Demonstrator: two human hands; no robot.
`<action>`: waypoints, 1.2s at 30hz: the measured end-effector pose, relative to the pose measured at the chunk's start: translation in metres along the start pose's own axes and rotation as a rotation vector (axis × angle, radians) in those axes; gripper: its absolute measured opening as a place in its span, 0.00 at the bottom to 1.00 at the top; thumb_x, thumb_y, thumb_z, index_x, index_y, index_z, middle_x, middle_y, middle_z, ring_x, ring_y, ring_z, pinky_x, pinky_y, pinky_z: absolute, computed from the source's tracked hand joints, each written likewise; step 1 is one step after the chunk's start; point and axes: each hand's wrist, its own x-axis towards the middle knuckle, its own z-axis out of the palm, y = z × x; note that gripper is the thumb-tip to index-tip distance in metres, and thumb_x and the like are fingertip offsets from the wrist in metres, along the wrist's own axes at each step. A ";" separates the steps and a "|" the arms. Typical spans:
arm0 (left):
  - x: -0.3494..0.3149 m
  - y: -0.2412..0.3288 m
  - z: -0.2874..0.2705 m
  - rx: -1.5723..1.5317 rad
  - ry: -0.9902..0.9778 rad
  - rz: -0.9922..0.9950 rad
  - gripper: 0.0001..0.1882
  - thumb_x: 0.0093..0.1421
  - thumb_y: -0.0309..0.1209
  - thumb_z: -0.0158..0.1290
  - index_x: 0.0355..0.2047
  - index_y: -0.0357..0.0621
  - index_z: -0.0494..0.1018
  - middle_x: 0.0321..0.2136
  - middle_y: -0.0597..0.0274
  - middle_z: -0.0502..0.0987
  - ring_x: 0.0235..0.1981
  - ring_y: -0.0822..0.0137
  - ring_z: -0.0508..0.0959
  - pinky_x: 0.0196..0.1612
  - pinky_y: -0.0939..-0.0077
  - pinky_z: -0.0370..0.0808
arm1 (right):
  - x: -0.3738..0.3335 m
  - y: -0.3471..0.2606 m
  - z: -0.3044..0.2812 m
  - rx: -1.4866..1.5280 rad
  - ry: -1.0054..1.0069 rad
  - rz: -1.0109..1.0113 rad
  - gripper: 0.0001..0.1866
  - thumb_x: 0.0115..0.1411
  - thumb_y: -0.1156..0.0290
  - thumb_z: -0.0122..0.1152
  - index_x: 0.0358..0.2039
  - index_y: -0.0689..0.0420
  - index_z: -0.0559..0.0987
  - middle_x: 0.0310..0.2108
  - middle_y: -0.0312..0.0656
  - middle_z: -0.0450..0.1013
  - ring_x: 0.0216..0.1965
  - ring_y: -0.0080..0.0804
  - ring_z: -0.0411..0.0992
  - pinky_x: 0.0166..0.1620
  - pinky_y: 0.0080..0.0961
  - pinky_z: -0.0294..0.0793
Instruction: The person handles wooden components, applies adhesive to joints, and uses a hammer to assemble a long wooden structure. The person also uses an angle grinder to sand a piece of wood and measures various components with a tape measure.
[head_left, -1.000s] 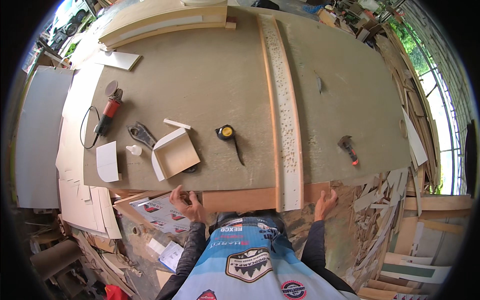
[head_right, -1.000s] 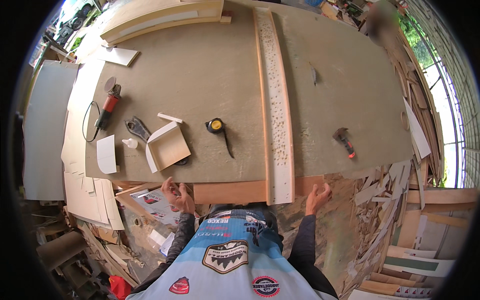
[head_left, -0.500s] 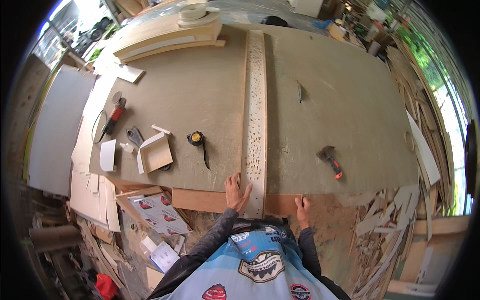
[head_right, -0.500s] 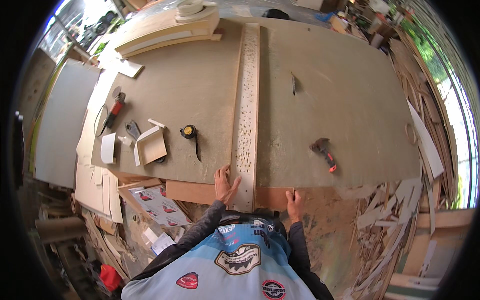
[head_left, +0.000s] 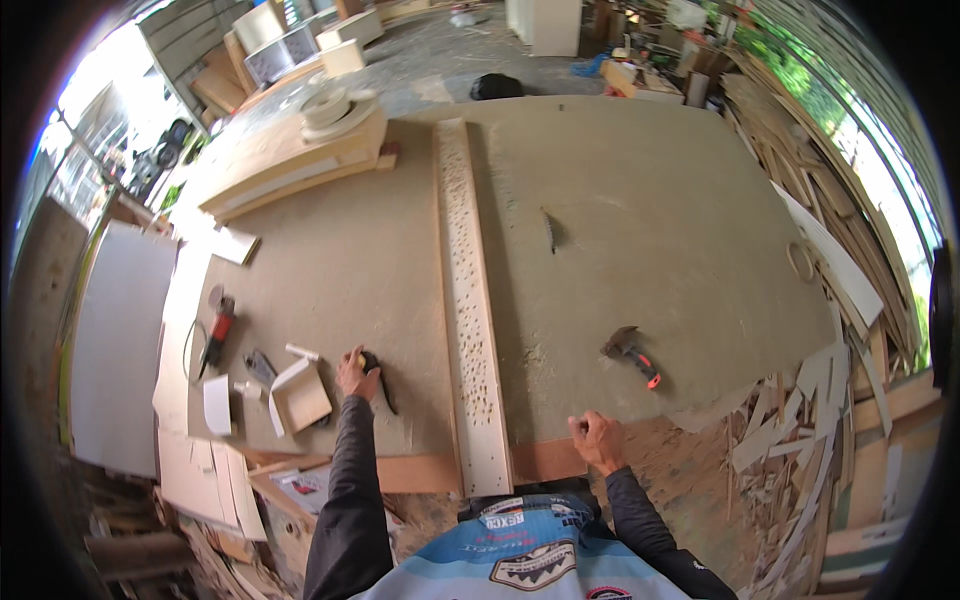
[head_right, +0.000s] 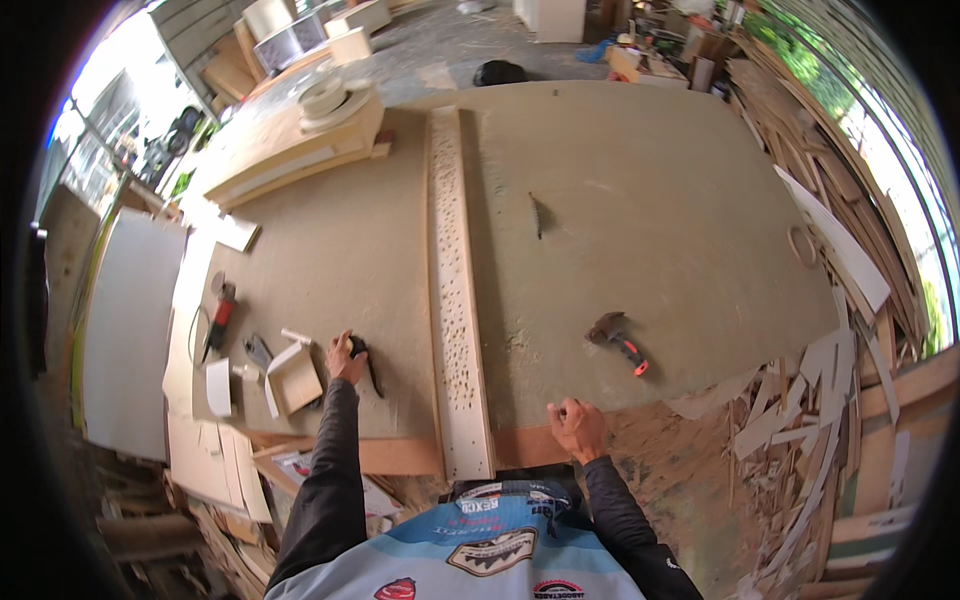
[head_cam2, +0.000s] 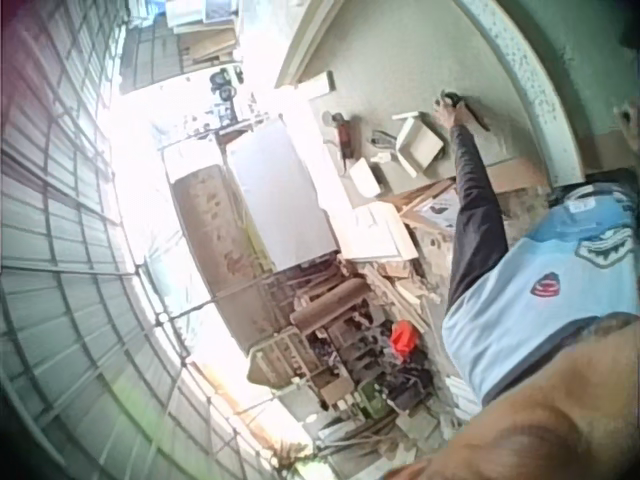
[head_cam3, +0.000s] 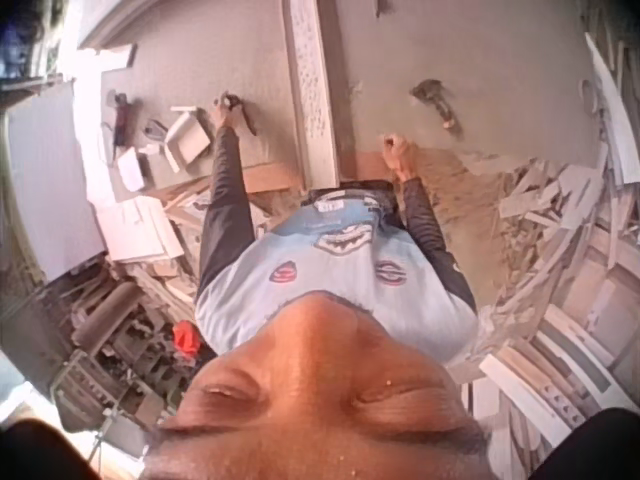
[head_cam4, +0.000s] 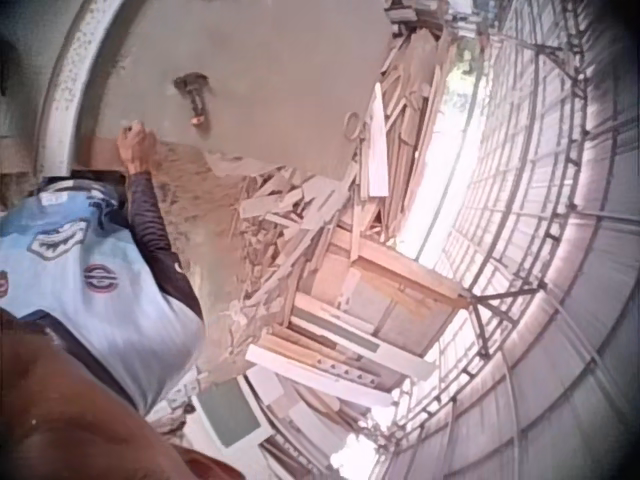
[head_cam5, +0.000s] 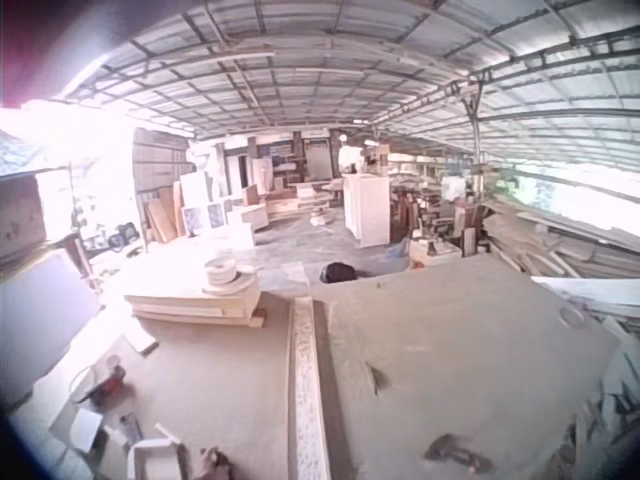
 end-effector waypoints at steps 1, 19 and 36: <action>0.005 -0.015 0.002 -0.047 0.000 0.009 0.36 0.45 0.33 0.67 0.57 0.53 0.70 0.52 0.52 0.70 0.57 0.46 0.66 0.60 0.52 0.64 | 0.007 -0.016 -0.006 0.039 0.015 -0.082 0.16 0.58 0.57 0.64 0.28 0.59 0.77 0.29 0.49 0.76 0.32 0.50 0.76 0.37 0.43 0.75; -0.099 0.269 0.018 -1.131 -0.594 0.216 0.27 0.54 0.26 0.67 0.54 0.35 0.72 0.38 0.62 0.76 0.44 0.71 0.78 0.49 0.76 0.77 | 0.134 -0.063 0.009 0.364 -0.136 -0.561 0.40 0.52 0.61 0.71 0.63 0.58 0.65 0.54 0.54 0.71 0.54 0.53 0.72 0.55 0.41 0.75; 0.109 0.313 0.114 -0.181 -0.068 0.660 0.08 0.55 0.19 0.53 0.35 0.44 0.74 0.43 0.54 0.73 0.51 0.51 0.69 0.54 0.54 0.64 | 0.339 0.083 -0.042 -0.321 0.345 -0.300 0.18 0.64 0.66 0.57 0.54 0.54 0.75 0.58 0.42 0.69 0.59 0.48 0.62 0.58 0.45 0.66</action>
